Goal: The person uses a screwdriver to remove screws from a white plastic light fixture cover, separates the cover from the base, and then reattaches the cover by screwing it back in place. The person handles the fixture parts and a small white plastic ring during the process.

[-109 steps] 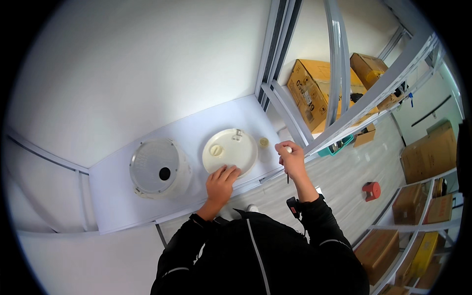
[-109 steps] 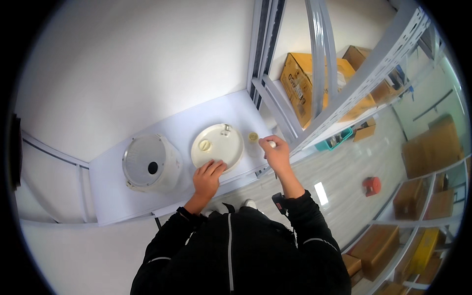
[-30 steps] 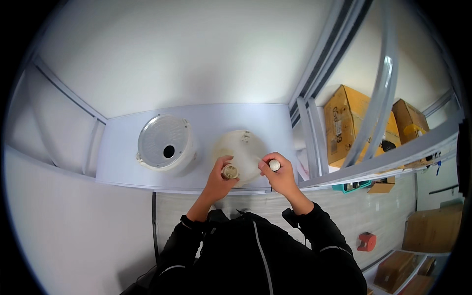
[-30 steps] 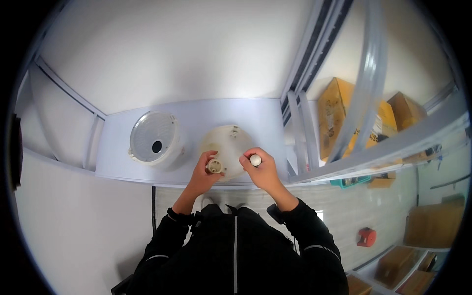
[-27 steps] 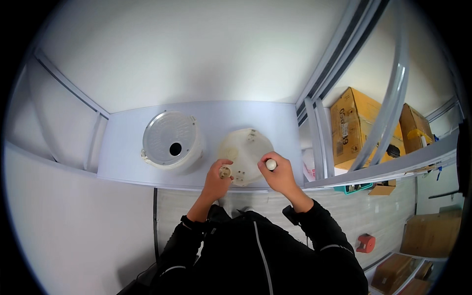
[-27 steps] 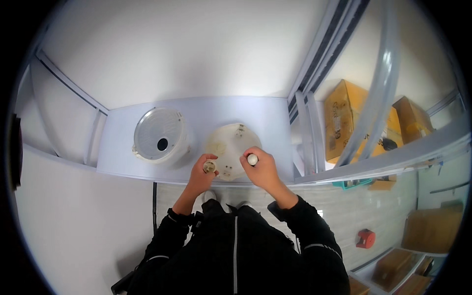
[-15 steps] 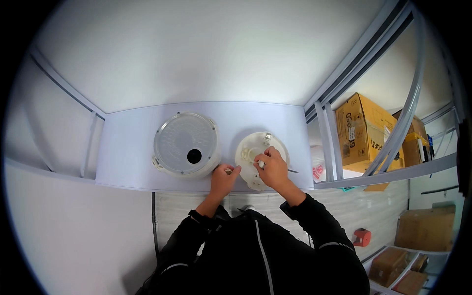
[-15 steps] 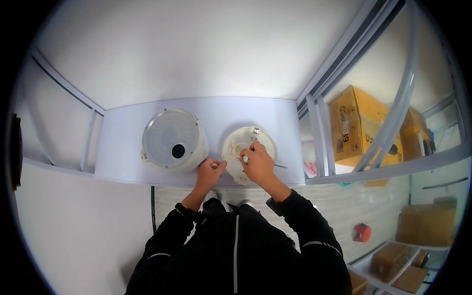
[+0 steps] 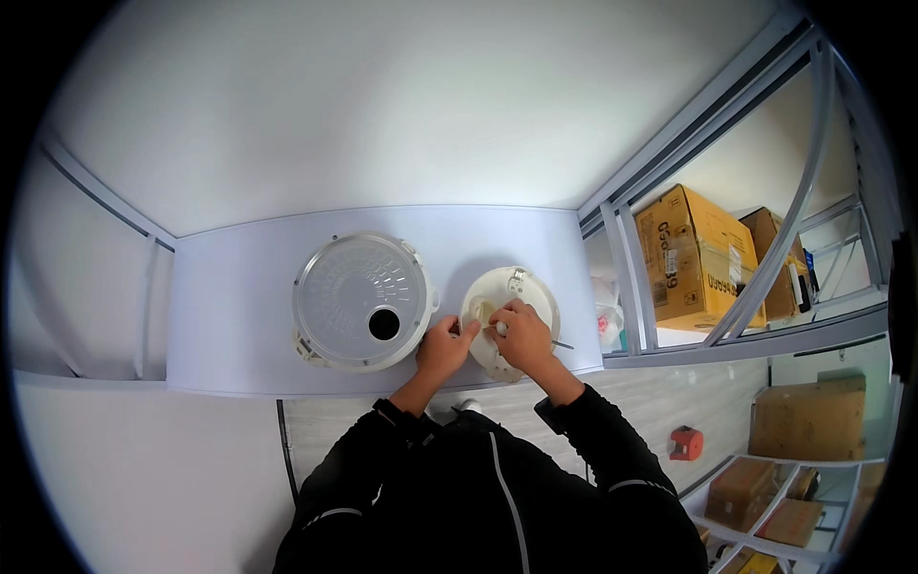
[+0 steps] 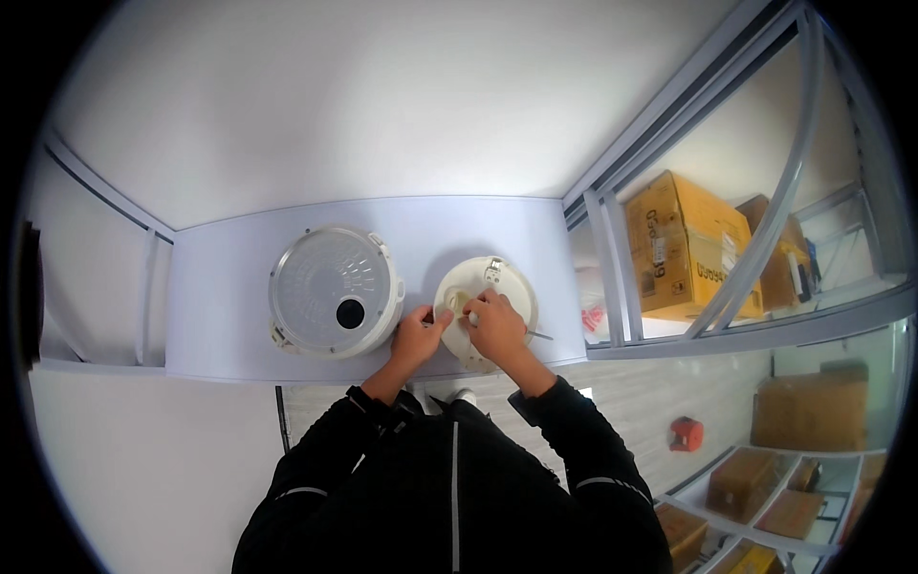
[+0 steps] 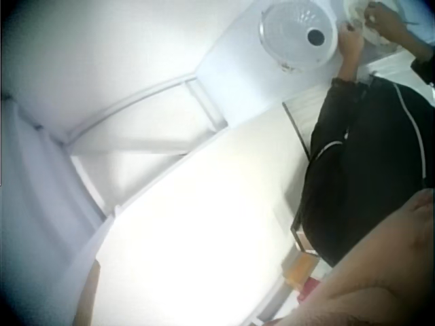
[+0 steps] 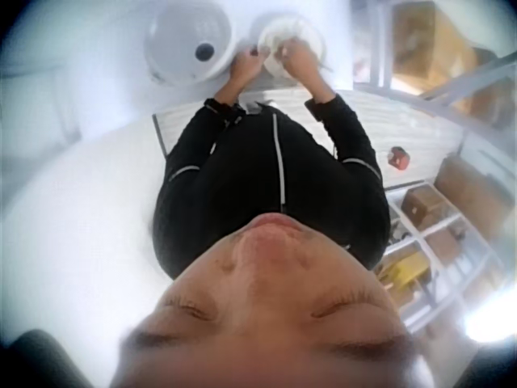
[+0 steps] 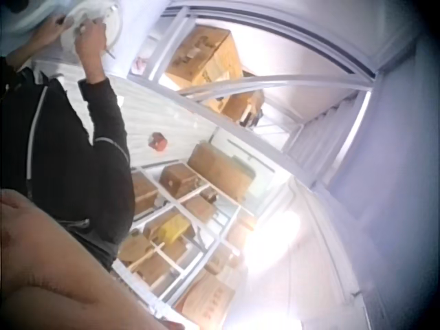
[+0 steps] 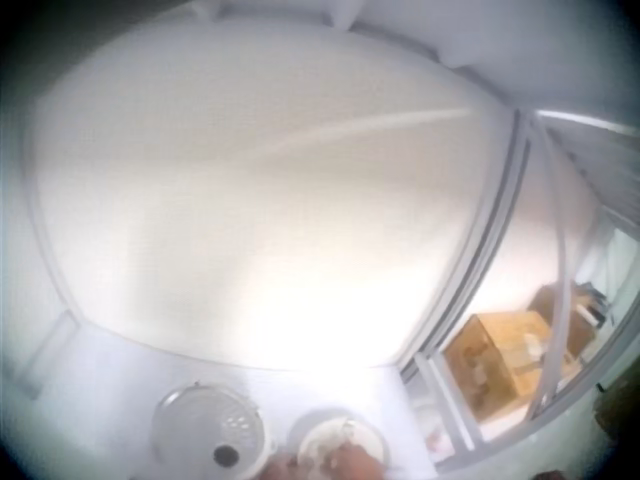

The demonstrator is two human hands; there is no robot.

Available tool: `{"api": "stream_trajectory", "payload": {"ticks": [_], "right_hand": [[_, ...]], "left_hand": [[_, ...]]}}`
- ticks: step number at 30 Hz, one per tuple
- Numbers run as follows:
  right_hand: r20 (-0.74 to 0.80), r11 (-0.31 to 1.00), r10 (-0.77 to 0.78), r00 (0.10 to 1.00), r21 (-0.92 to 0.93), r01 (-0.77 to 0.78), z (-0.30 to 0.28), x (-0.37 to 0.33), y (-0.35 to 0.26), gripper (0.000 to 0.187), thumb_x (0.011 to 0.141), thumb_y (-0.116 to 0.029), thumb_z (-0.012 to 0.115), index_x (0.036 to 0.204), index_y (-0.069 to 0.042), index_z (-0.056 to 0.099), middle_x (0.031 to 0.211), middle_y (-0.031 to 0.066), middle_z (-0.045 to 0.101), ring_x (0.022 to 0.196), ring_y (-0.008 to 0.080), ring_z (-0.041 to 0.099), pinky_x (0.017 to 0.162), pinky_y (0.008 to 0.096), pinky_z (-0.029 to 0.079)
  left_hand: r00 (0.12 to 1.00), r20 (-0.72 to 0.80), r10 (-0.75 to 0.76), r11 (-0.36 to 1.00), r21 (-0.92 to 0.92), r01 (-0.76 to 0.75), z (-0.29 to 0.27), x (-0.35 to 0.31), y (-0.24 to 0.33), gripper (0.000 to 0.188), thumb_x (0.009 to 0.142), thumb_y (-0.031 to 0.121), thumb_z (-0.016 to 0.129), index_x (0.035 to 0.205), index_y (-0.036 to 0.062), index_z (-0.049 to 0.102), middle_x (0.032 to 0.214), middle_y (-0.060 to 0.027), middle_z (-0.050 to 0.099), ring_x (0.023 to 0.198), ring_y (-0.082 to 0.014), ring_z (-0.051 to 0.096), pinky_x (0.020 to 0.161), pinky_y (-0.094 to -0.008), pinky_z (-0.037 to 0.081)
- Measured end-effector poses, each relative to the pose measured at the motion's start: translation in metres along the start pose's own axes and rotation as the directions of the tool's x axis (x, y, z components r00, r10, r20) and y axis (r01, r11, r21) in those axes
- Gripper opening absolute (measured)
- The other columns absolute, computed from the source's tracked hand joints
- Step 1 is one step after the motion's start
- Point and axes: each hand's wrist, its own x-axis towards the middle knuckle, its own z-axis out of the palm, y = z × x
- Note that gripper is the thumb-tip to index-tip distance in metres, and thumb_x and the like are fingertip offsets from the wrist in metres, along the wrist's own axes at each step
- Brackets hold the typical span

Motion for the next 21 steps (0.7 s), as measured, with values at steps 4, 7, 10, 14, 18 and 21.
{"api": "stream_trajectory", "payload": {"ticks": [4,7,10,14,18,21], "right_hand": [[0.014,1.0,0.01,1.0,0.023,-0.01,-0.005,0.0,-0.006,0.014,0.082,-0.021,0.084,0.093,-0.015,0.077,0.111,0.0022,0.067,0.101,0.0277,0.068,0.082,0.041,0.058],[0.028,1.0,0.019,0.999,0.02,-0.019,-0.004,0.0,-0.007,0.015,0.083,-0.021,0.084,0.094,-0.014,0.077,0.114,0.0029,0.067,0.101,0.0287,0.069,0.083,0.041,0.058],[0.033,0.999,0.024,0.999,0.035,-0.025,-0.003,0.0,-0.006,0.021,0.083,-0.022,0.084,0.1,-0.014,0.077,0.115,0.004,0.068,0.099,0.0294,0.07,0.082,0.0414,0.058],[0.022,0.995,0.051,0.998,0.08,-0.053,-0.004,0.001,-0.005,0.037,0.084,-0.025,0.084,0.117,-0.014,0.074,0.116,0.0063,0.068,0.093,0.0312,0.073,0.079,0.0427,0.059],[0.032,0.994,0.055,0.998,0.094,-0.058,-0.007,0.0,-0.006,0.048,0.086,-0.031,0.082,0.13,-0.015,0.07,0.115,0.0075,0.069,0.089,0.0323,0.073,0.077,0.0432,0.059],[0.028,0.996,0.037,0.999,0.077,-0.039,-0.005,0.0,-0.002,0.048,0.088,-0.035,0.081,0.131,-0.016,0.071,0.113,0.0076,0.069,0.088,0.0321,0.073,0.075,0.0428,0.059]], "left_hand": [[1.0,-0.01,-0.015,0.998,0.065,0.016,-0.007,-0.003,0.013,0.054,0.09,0.056,0.074,0.109,0.0058,0.078,0.095,-0.0098,0.079,0.087,-0.0274,0.075,0.078,-0.0396,0.056],[0.999,0.0,-0.043,0.997,0.06,0.043,-0.009,0.0,0.019,0.052,0.09,0.055,0.076,0.106,0.0058,0.079,0.092,-0.0085,0.079,0.083,-0.0242,0.075,0.076,-0.0383,0.055],[0.999,0.005,-0.052,0.998,0.037,0.052,-0.008,0.003,0.016,0.049,0.089,0.053,0.077,0.103,0.0058,0.079,0.088,-0.0083,0.079,0.08,-0.0238,0.074,0.074,-0.0379,0.055],[0.996,-0.001,-0.087,0.995,0.044,0.087,-0.006,0.007,0.015,0.046,0.087,0.049,0.077,0.1,0.0048,0.079,0.085,-0.0094,0.078,0.077,-0.0234,0.074,0.074,-0.0376,0.055],[0.992,0.014,-0.126,0.988,0.088,0.125,-0.01,0.007,0.024,0.046,0.084,0.048,0.075,0.097,0.0044,0.08,0.084,-0.0109,0.078,0.077,-0.025,0.074,0.074,-0.0386,0.055],[0.99,0.015,-0.138,0.982,0.133,0.135,-0.009,0.009,0.024,0.049,0.083,0.051,0.074,0.097,0.0045,0.08,0.083,-0.0122,0.077,0.076,-0.0271,0.074,0.074,-0.0398,0.055]]}}
